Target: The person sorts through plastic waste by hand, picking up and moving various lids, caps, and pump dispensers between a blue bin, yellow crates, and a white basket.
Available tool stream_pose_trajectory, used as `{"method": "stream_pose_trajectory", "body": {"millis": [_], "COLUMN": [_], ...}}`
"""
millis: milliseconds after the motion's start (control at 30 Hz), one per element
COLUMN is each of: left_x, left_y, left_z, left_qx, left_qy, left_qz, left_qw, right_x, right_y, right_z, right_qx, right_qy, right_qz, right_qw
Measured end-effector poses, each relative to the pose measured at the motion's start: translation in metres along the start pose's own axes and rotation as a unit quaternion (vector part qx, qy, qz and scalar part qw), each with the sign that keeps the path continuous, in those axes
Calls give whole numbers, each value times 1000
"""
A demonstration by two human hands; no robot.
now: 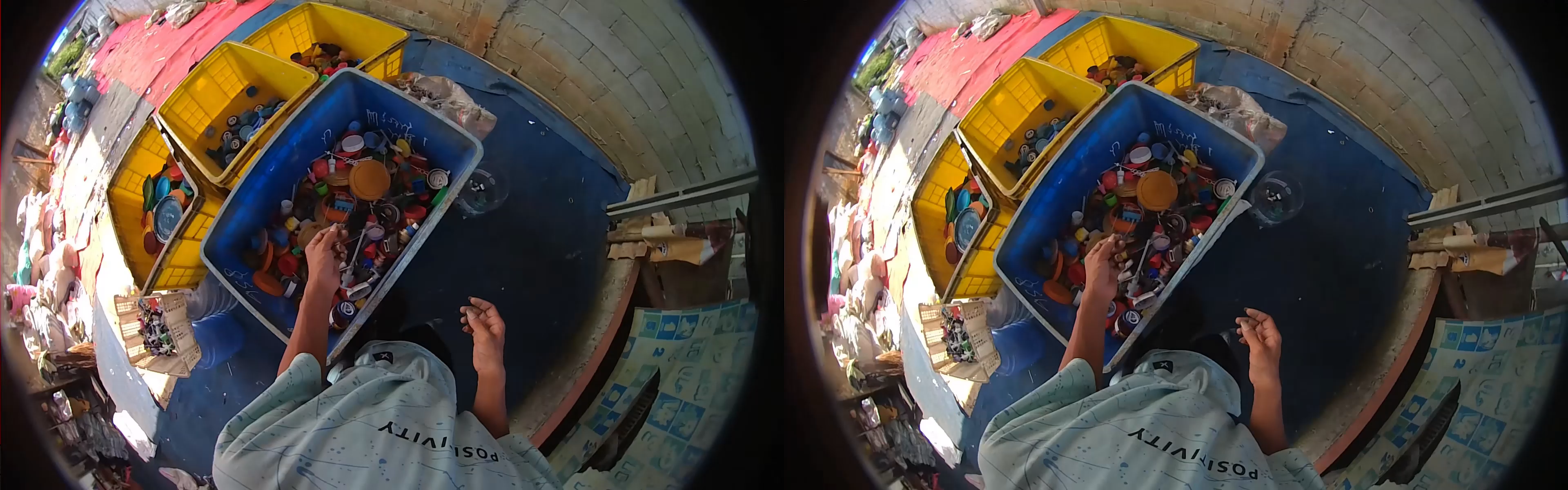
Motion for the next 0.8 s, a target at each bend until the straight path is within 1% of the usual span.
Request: {"method": "stream_pose_trajectory", "body": {"millis": [100, 200, 300, 400, 433, 500, 600, 700, 800], "left_x": [-21, -29, -28, -21, -17, -6, 9, 19, 27], "left_y": [-7, -14, -26, -49, -56, -74, -98, -115, -123], "left_z": [-11, -29, -52, -71, -77, -86, -91, -83, -74], "left_qx": [-48, -92, -121, -196, -227, -258, -336, -378, -403], "left_qy": [-30, -61, -83, -83, -79, -106, -132, -166, -190], "left_qz": [35, 60, 82, 83, 85, 91, 93, 87, 89], "left_qw": [998, 992, 986, 974, 967, 956, 928, 907, 891], "right_x": [41, 79, 103, 103, 98, 78, 48, -5, -37], "right_y": [34, 58, 75, 79, 79, 78, 72, 79, 81], "right_z": [25, 70, 128, 196, 218, 254, 294, 315, 324], "right_qx": [83, 155, 234, 349, 396, 487, 630, 685, 678], "right_qy": [-63, -112, -176, -242, -268, -314, -384, -395, -474], "right_qz": [-57, -117, -209, -232, -247, -272, -339, -416, -479], "right_qw": [993, 974, 933, 875, 843, 768, 583, 449, 293]}}
Point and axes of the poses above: each hand's wrist, its own y-axis towards the middle knuckle, its own z-axis out of the palm, x = y × z, the point moved 5 cm from there along y, towards the middle knuckle, and after that the axes turned 14 degrees about -x, right-handed, at the moved point
